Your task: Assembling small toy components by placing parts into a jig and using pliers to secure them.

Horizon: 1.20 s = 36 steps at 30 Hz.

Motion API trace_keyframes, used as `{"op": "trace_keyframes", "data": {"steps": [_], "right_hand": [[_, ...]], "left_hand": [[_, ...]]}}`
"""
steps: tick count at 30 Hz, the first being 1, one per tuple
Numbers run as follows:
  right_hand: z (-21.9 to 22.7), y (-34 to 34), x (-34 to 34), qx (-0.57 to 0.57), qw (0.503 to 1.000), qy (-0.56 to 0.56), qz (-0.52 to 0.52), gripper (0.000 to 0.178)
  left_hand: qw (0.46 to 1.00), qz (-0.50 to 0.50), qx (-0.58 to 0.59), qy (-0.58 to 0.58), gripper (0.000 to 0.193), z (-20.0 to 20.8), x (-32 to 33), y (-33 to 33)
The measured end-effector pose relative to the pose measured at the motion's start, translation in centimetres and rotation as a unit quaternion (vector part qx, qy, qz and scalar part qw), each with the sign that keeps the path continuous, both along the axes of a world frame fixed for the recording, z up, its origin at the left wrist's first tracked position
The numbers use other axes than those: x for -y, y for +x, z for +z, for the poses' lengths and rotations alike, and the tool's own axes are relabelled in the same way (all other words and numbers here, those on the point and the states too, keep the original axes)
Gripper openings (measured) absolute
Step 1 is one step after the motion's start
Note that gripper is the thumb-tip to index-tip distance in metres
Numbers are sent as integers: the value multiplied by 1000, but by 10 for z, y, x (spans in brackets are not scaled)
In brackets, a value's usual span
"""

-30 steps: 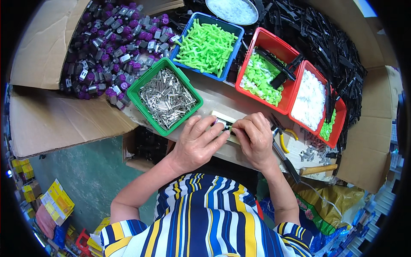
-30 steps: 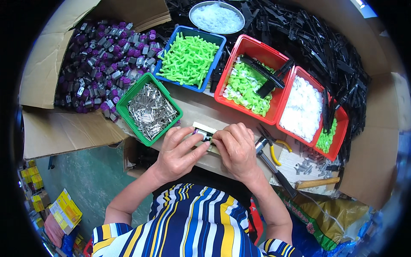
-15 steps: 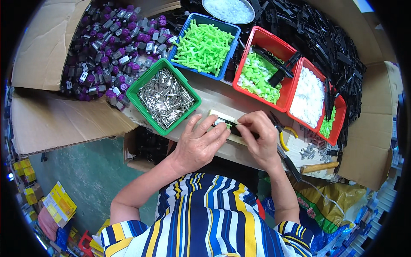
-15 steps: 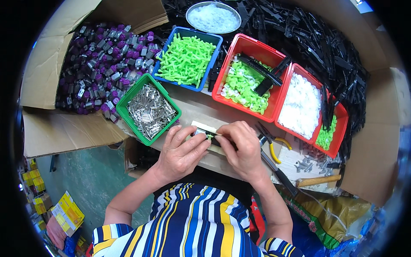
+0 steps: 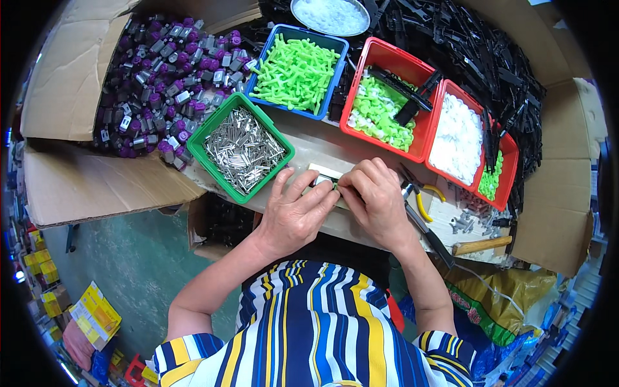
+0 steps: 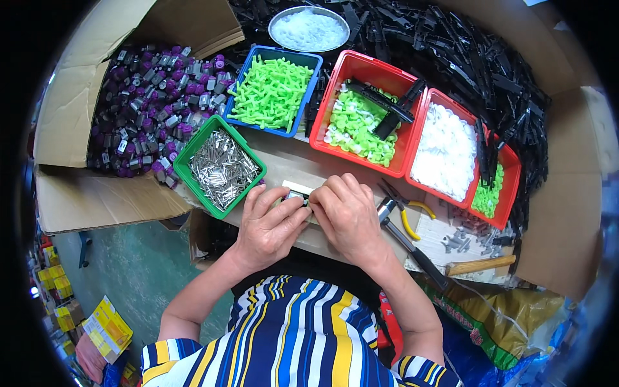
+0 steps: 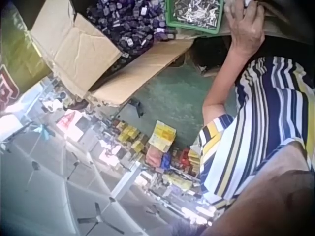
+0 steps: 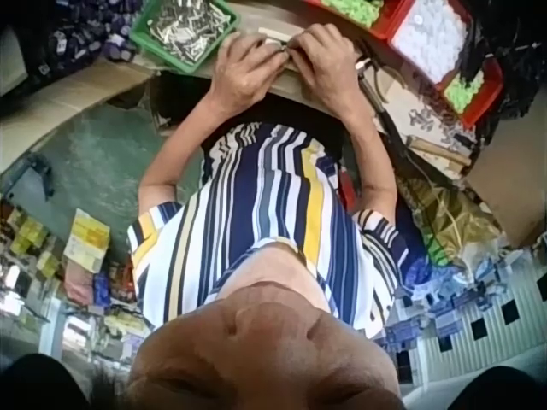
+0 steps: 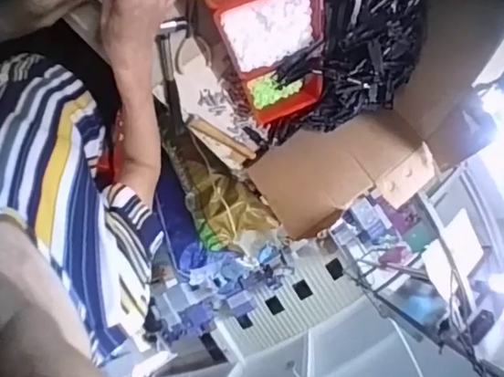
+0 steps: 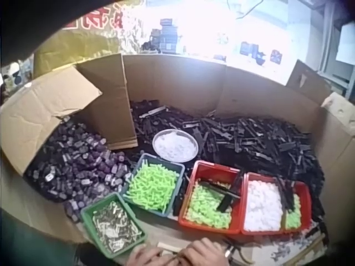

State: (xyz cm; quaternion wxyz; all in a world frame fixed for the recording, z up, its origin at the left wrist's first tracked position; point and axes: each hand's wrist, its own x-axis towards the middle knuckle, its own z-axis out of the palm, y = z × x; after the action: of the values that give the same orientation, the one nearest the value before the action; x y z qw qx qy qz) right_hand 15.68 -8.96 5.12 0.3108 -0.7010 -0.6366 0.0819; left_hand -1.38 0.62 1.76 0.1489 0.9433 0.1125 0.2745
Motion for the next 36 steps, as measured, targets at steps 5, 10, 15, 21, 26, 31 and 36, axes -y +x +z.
{"op": "trace_keyframes", "data": {"steps": [5,10,15,21,26,31,36], "right_hand": [[-1,1,-2,-18,1000,-11,1,13],[-4,11,2,-107,994,19,-7,13],[-1,6,-1,-93,995,17,-3,12],[0,-2,-3,-40,999,-10,-6,11],[0,0,-4,-23,1000,-8,-5,10],[2,7,-2,-47,999,17,7,9],[13,-1,-5,17,999,47,5,11]], "left_hand": [[999,-1,13,-31,30,1,-1,-2],[997,-14,55,-43,33,0,-4,-16],[997,11,66,-44,31,2,-9,-19],[995,51,90,3,32,18,-20,-25],[987,125,103,19,32,22,-33,-33],[987,145,49,53,26,18,-25,-40],[969,205,-70,118,24,14,-18,-35]]}}
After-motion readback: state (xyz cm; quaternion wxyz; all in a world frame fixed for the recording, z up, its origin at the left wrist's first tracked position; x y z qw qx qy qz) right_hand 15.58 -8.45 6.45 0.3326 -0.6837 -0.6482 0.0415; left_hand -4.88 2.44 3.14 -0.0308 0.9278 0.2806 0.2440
